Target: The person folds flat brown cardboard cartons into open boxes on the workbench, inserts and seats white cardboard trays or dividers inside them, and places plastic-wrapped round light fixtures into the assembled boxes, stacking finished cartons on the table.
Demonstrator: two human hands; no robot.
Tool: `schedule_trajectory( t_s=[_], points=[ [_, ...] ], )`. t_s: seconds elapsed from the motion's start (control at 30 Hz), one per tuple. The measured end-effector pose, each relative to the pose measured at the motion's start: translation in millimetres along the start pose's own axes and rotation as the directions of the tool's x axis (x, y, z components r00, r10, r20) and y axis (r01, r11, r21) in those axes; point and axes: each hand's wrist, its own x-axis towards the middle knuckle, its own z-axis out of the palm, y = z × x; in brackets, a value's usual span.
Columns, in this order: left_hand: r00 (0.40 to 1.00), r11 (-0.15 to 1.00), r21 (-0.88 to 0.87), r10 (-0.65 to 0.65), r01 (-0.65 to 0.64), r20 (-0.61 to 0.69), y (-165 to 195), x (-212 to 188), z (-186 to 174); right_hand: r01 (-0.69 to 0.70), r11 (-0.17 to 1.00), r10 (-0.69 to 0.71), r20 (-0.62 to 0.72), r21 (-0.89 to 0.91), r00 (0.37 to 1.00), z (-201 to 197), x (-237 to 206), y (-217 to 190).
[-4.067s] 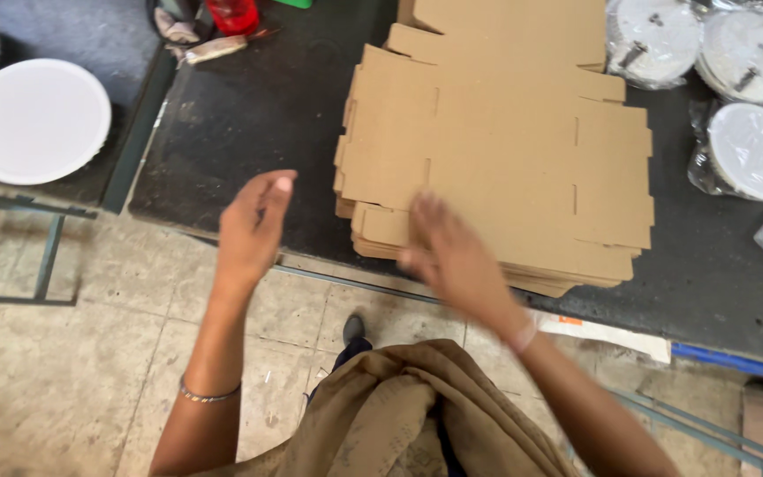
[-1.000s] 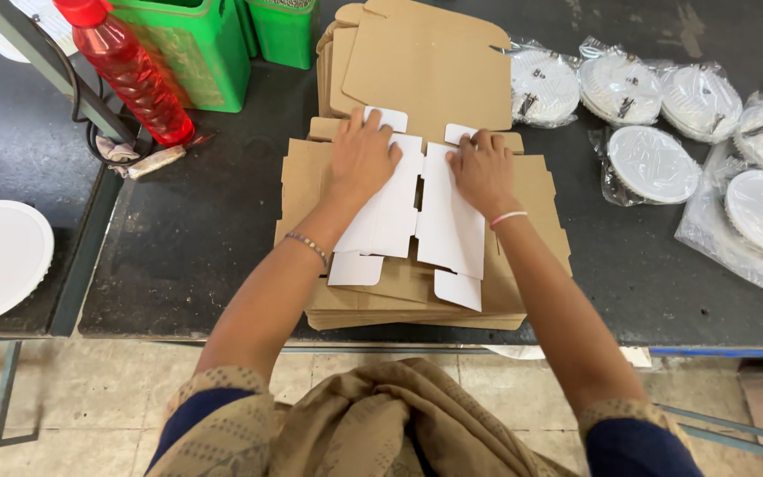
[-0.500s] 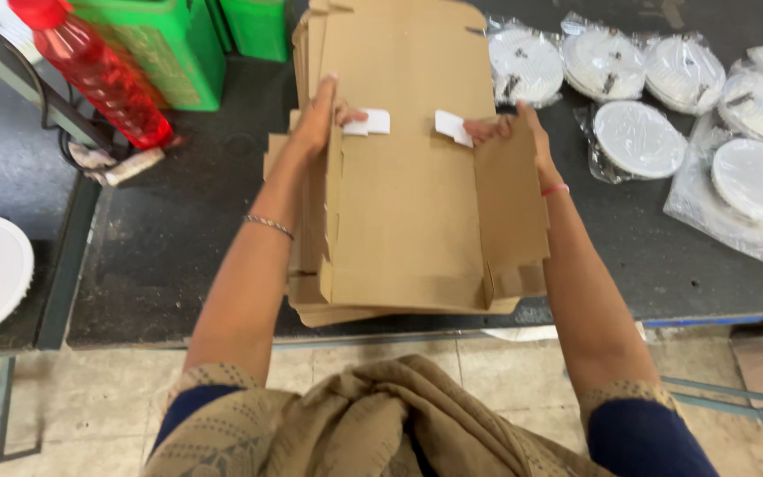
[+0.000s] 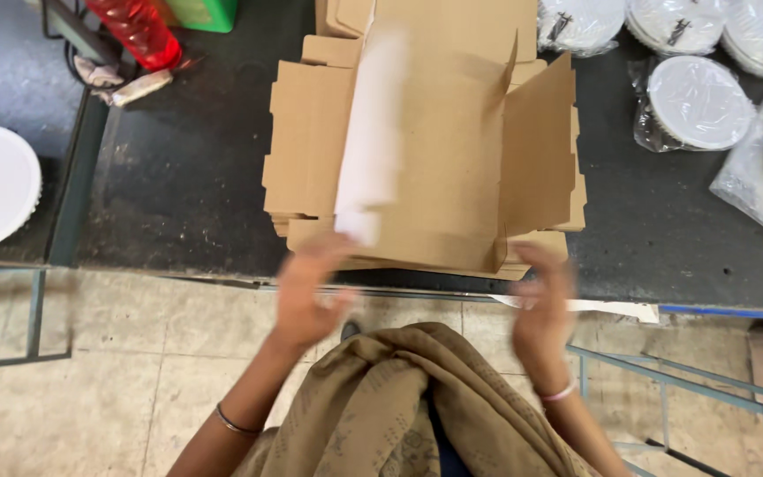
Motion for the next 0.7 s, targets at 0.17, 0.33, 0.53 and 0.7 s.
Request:
schedule_trajectory(
  t_s=[0.17, 0.33, 0.53, 0.7],
  points=[
    [0.951, 0.973, 0.232, -0.053, -0.02, 0.305, 16, -2, 17, 0.341, 0.923, -0.276, 0.313, -0.176, 0.909, 15, 3, -24],
    [0.942, 0.933, 0.325, 0.043, -0.157, 0.332, 10, 5, 29, 0.414, 0.869, -0.342, 0.274, -0.272, 0.899, 15, 1, -31],
    [0.966, 0.971, 0.232, -0.111, 0.055, 0.235, 14, 13, 34, 0.465, 0.837, -0.356, 0.358, -0.288, 0.863, 41, -4, -44],
    [0.909, 0.937, 0.191, -0.334, 0.292, 0.25, 12, 39, 31, 0.456, 0.797, -0.284, 0.421, -0.396, 0.861, 73, -5, -55]
  ],
)
